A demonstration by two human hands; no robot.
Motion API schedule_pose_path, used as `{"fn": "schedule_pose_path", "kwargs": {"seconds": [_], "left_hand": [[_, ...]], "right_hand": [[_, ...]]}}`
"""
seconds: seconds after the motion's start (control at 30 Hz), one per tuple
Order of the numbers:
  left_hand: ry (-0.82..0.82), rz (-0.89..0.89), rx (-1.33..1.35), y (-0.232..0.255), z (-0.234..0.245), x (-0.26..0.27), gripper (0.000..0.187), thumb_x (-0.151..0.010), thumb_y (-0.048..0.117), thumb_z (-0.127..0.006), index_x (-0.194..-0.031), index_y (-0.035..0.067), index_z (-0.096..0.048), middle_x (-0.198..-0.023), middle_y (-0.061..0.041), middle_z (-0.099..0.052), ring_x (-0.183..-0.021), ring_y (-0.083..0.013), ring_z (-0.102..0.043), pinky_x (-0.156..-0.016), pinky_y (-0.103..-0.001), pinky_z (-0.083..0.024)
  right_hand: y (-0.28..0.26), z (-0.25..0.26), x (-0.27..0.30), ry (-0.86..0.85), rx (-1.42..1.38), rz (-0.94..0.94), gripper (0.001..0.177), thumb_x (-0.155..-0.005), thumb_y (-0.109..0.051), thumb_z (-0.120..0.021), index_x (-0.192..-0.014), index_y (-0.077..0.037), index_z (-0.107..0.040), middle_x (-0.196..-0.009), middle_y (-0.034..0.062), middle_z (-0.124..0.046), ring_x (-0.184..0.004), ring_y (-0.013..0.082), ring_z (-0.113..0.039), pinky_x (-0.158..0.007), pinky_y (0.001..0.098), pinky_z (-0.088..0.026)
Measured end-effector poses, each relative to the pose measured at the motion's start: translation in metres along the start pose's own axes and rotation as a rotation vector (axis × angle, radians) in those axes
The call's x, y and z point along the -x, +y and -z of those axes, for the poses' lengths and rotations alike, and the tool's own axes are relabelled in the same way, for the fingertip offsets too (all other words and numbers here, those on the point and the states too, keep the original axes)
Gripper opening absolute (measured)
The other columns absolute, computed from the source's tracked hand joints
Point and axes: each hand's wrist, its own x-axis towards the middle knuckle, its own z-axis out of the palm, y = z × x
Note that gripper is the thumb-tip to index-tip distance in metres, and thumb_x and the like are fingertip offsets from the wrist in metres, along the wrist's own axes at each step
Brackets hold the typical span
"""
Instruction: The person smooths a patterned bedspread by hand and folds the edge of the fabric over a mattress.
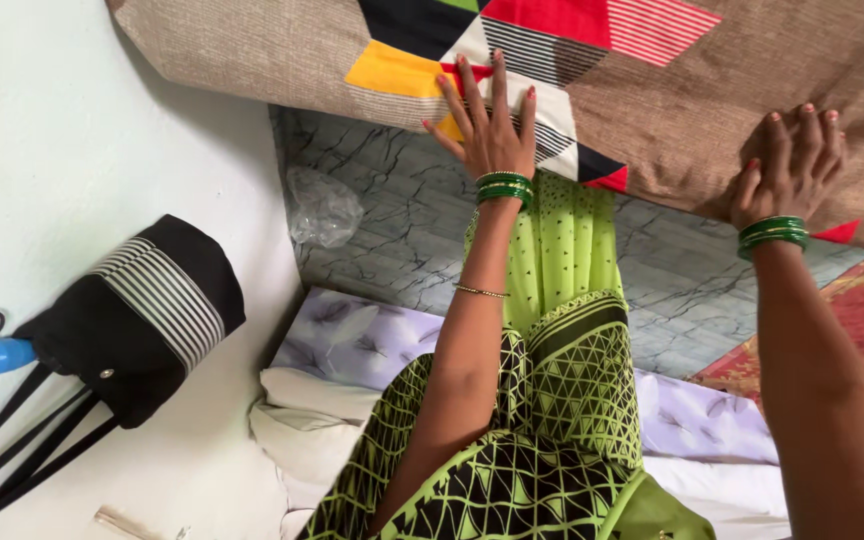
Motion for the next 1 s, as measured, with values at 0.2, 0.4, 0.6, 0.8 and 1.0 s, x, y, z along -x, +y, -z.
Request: {"fn": "schedule_pose_path", "kwargs": {"seconds": [0.2, 0.4, 0.6, 0.8, 1.0], "left_hand": [[0.129, 0.023, 0.244, -0.03, -0.013, 0.043, 0.068, -0.101, 0.064, -0.046, -0.161, 0.034, -0.033, -0.172, -0.006, -0.026, -0.161, -0.0347, -0.023, -0.124, -0.069, -0.025], [0.195, 0.366, 0.825, -0.054, -0.045, 0.041, 0.078, -0.102, 0.062, -0.049, -0.16, 0.012, -0.035, -0.156, -0.018, -0.038, -0.142, -0.0353, -0.046, -0.114, -0.052, -0.042], [0.187, 0.911, 1.763, -0.098, -0.145, -0.035, 0.066, -0.103, 0.043, -0.053, -0.152, 0.001, -0.044, -0.151, -0.02, -0.048, -0.127, -0.029, -0.053, -0.101, -0.044, -0.044], [0.178, 1.091, 1.793, -0.099, -0.149, -0.041, 0.046, -0.106, 0.028, -0.05, -0.141, -0.001, -0.052, -0.128, -0.02, -0.064, -0.104, -0.0284, -0.065, -0.081, -0.043, -0.052], [0.376, 1.043, 1.444, -0.085, -0.082, -0.053, 0.04, -0.105, 0.021, -0.045, -0.136, 0.0, -0.055, -0.137, -0.024, -0.059, -0.121, -0.0351, -0.057, -0.097, -0.047, -0.048]], "right_hand": [[-0.075, -0.037, -0.02, 0.095, -0.214, -0.107, 0.066, -0.078, -0.034, -0.063, -0.14, -0.013, -0.059, -0.155, 0.016, -0.046, -0.148, 0.0366, -0.038, -0.123, 0.0652, -0.02], [-0.232, -0.068, -0.018, -0.017, -0.007, 0.3, 0.074, -0.099, -0.054, -0.071, -0.163, -0.022, -0.05, -0.167, 0.0157, -0.035, -0.156, 0.0344, -0.027, -0.127, 0.0578, -0.012], [-0.287, -0.065, -0.045, -0.193, -0.054, 0.343, 0.082, -0.097, -0.046, -0.066, -0.164, -0.005, -0.041, -0.172, 0.0201, -0.034, -0.16, 0.0402, -0.024, -0.127, 0.0629, -0.011], [-0.27, -0.052, -0.07, -0.228, -0.195, 0.486, 0.067, -0.105, -0.041, -0.058, -0.164, -0.013, -0.044, -0.172, 0.0196, -0.035, -0.16, 0.0397, -0.025, -0.13, 0.0613, -0.013], [-0.298, -0.09, -0.083, -0.145, 0.034, 0.351, 0.048, -0.112, -0.04, -0.059, -0.152, -0.015, -0.055, -0.171, 0.0169, -0.031, -0.164, 0.0422, -0.018, -0.131, 0.0644, -0.01]]}}
